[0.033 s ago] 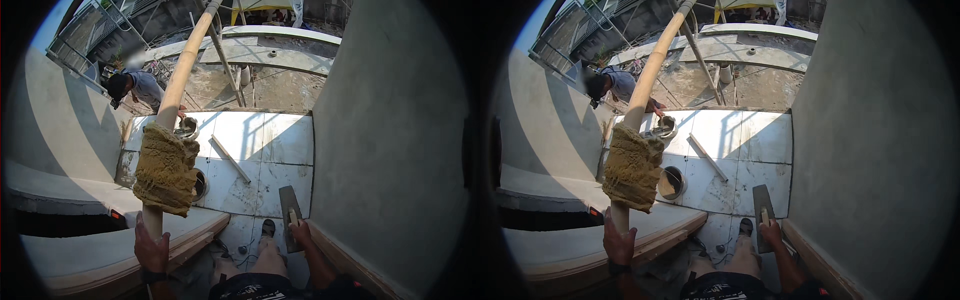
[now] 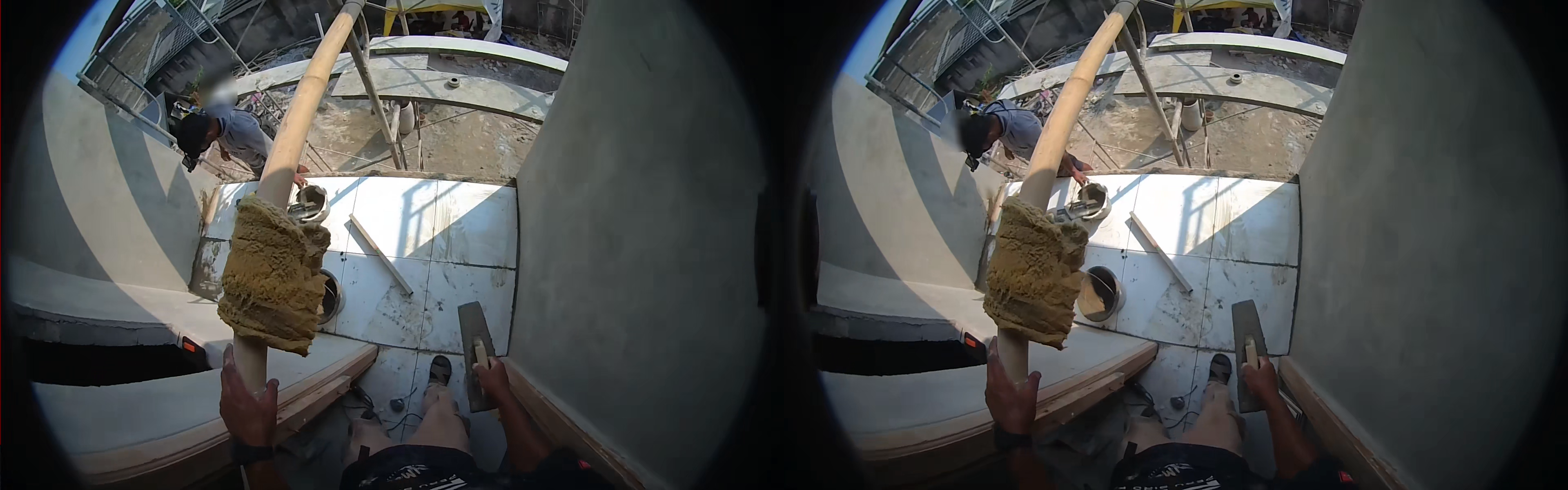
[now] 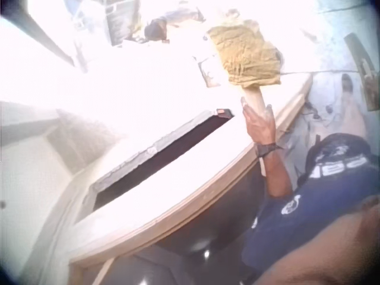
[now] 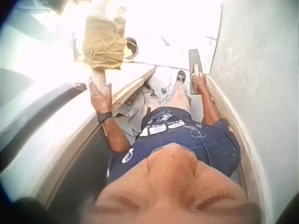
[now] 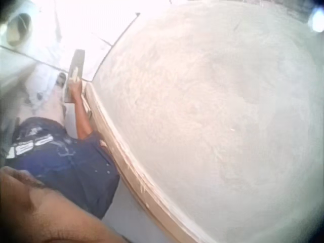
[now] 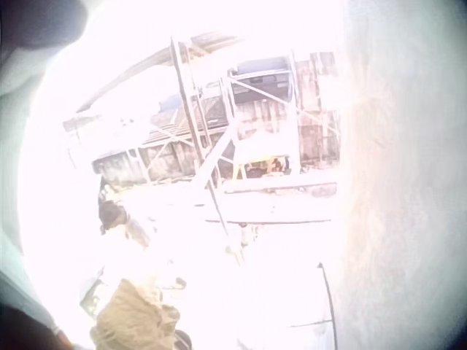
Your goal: Smoothing and leveling wet concrete or screed on a bathroom floor using a trowel.
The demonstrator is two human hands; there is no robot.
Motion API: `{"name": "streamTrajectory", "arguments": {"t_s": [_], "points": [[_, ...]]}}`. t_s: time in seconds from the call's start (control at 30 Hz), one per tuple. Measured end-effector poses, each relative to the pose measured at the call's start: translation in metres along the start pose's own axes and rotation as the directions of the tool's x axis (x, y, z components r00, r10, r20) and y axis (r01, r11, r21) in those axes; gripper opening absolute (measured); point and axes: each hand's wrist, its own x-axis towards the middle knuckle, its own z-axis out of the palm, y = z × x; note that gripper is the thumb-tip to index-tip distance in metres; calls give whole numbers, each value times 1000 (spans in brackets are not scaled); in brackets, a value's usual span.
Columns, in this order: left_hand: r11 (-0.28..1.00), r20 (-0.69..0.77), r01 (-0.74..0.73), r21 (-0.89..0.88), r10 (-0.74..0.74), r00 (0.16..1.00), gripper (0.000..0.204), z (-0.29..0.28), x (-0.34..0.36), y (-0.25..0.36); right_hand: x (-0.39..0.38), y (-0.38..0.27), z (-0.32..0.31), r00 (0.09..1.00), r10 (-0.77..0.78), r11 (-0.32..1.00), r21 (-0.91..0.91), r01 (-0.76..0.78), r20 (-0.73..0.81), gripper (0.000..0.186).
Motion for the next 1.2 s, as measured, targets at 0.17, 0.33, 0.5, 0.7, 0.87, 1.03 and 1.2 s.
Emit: {"name": "streamTrajectory", "arguments": {"t_s": [0.17,0.33,0.5,0.7,0.87,1.03,1.2], "points": [[998,11,59,22,-59,998,79,-4,4,5,17,-31,25,989,31,992,117,-48,146,30],[999,32,38,17,-38,999,75,-1,8,3,30,-52,65,971,12,963,259,-75,238,24],[1000,12,17,-17,-16,1000,80,2,7,0,21,-74,110,938,7,885,434,-166,346,22],[952,140,258,166,-282,949,88,-11,-2,8,6,-72,117,932,-7,905,399,-147,361,33],[949,124,279,147,-297,947,89,-9,3,17,20,-37,94,979,-22,923,381,-58,201,46],[943,142,309,128,-325,935,88,-18,5,30,33,-1,59,980,152,931,315,-185,127,60],[927,158,347,145,-368,916,86,-19,5,30,31,-11,51,965,219,892,371,-258,143,57]]}}
